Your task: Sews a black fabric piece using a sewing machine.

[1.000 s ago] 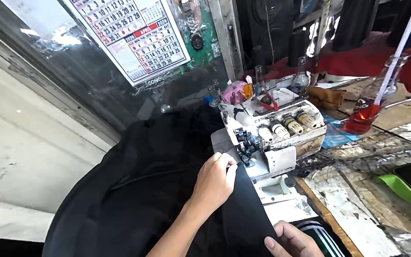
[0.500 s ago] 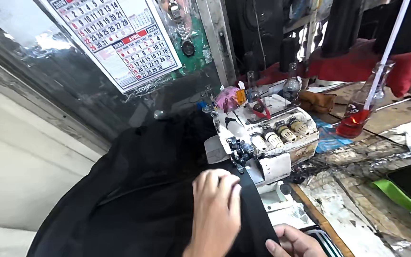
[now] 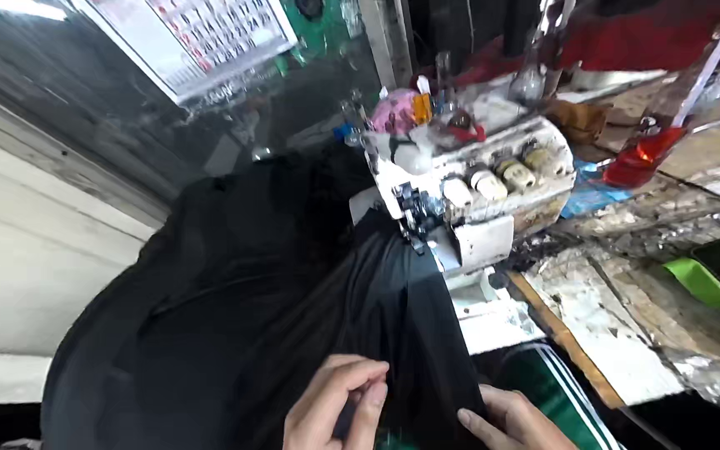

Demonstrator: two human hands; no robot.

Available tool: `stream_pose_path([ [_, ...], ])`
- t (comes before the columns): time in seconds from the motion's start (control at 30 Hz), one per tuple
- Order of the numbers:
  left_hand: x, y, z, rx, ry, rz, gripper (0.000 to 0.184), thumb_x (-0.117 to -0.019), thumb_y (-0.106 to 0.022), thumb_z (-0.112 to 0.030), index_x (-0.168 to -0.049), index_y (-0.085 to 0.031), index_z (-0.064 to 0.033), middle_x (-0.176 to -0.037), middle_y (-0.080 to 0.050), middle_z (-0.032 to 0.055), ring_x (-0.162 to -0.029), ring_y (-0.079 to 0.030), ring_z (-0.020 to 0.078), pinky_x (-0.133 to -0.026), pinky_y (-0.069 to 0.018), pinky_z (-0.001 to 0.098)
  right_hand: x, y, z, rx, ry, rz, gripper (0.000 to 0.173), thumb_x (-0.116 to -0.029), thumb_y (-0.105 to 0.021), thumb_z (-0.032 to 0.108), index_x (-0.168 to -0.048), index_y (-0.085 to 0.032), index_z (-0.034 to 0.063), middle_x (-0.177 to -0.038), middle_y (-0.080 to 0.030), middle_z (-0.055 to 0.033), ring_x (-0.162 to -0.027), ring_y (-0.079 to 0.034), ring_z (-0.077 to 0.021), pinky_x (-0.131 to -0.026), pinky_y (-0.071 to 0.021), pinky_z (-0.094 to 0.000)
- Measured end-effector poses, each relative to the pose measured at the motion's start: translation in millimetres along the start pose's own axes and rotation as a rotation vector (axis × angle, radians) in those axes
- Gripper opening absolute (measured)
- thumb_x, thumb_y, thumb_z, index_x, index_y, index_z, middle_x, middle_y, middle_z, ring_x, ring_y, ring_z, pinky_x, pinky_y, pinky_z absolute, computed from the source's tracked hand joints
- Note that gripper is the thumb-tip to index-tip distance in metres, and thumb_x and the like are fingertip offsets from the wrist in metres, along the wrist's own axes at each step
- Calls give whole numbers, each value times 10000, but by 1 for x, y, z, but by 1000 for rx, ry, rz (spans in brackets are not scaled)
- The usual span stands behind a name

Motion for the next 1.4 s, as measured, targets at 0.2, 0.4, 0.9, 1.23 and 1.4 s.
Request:
stream_pose_path([
  [0.2,117,-61,31,-29,249,231,168,-1015,-641,-199,-1115,-760,-137,-1041,-733,-23,-905,-702,65,-780,-627,267,45,-15,-23,10,-61,-62,158,-1004,-671,242,-1096,-723,125,-929,-752,17,-790,-725,-102,-723,-638,-317],
  [0.4,144,-66,43,-110,335,115,178,-1014,-632,-277,-1075,-761,-170,-1007,-730,-60,-845,-696,36,-717,-624,250,66,-22,-17,-76,-39,-191,188,-927,-769,198,-1078,-718,98,-981,-754,-25,-827,-743,-169,-719,-661,-337],
  [0.9,155,-95,99,-465,501,42,344,-962,-673,-400,-1163,-730,-126,-977,-726,40,-832,-712,178,-732,-616,424,100,-19,-27,-118,-286,-221,249,-890,-807,279,-996,-683,91,-789,-693,-69,-534,-653,-195,-443,-574,-324],
  [1.23,182,-55,93,-457,422,2,232,-1001,-611,-316,-1041,-783,-165,-970,-721,-42,-858,-687,36,-759,-604,253,105,-4,-22,-232,-328,-160,222,-891,-815,251,-945,-703,67,-757,-700,-88,-567,-685,-202,-493,-608,-336],
  [1.4,180,-57,90,-415,453,-46,209,-969,-672,-334,-1037,-780,-169,-974,-727,-55,-837,-686,18,-733,-604,226,106,-2,-22,-175,-356,-68,241,-889,-821,265,-984,-693,84,-803,-711,-86,-580,-685,-208,-496,-605,-339],
])
Point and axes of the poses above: each hand's wrist, its own x-axis away from the middle knuckle, its own y-axis out of the back of the hand, z = x × y, the point moved 2 cm from there along -x, towards the middle knuckle
